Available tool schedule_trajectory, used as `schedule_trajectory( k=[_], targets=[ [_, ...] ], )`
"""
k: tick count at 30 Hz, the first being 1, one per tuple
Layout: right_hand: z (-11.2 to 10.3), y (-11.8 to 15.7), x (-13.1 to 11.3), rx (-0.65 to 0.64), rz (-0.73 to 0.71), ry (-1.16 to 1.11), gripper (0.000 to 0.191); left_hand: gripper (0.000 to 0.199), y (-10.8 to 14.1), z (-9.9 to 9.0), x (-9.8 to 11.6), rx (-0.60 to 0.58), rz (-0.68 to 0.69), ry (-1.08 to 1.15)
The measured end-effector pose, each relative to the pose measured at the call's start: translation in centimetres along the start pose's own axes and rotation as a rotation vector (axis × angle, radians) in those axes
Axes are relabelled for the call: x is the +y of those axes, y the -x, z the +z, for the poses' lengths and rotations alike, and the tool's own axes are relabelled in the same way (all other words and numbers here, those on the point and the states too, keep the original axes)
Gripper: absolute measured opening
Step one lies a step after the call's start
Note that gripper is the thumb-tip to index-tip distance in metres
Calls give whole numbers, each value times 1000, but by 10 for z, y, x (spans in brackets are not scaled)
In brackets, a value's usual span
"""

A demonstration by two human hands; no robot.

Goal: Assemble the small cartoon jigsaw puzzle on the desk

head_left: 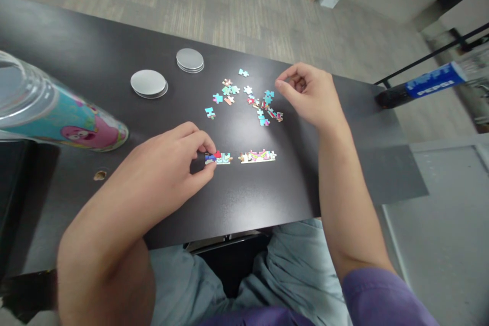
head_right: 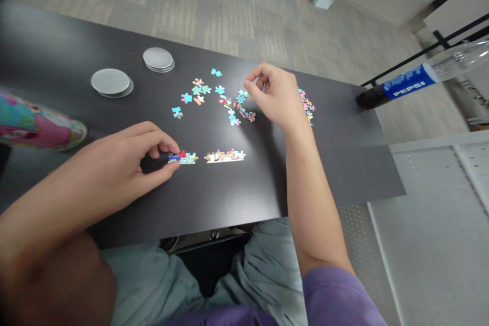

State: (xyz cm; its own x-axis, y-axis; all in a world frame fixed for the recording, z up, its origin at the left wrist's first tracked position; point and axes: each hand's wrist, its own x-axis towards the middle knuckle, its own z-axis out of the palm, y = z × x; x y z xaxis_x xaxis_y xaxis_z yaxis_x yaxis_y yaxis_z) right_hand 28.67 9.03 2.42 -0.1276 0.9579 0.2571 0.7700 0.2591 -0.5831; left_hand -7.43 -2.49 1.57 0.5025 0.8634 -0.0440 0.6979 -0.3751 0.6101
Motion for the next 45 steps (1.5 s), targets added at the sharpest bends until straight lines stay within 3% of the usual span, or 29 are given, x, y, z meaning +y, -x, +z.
schedule_trajectory(
  k=[3,8,15,22,27,38,45],
  targets=[
    [-8,1,1,-18,24,2,14,19,0,0,0,3,-12,5],
    [-13,6,-5,-212,28,-36,12,23,0,0,-2,-9,-23,-6],
    [-4,7,-11,-225,22,-33,16,23,0,2,-2,-19,-26,0],
    [14,1,-10,-294,-77,1,24,26,3,5,-9,31,-6,25],
    [22,4,-11,-307,-93,-90,15,29,4,5,-9,39,-8,25],
    [24,10,-36,-457,-78,-296,26,21,2,3,-4,40,-9,-19],
    [33,13,-33,-526,-331,-436,22,28,-1,-4,8,21,-41,-42]
  ],
)
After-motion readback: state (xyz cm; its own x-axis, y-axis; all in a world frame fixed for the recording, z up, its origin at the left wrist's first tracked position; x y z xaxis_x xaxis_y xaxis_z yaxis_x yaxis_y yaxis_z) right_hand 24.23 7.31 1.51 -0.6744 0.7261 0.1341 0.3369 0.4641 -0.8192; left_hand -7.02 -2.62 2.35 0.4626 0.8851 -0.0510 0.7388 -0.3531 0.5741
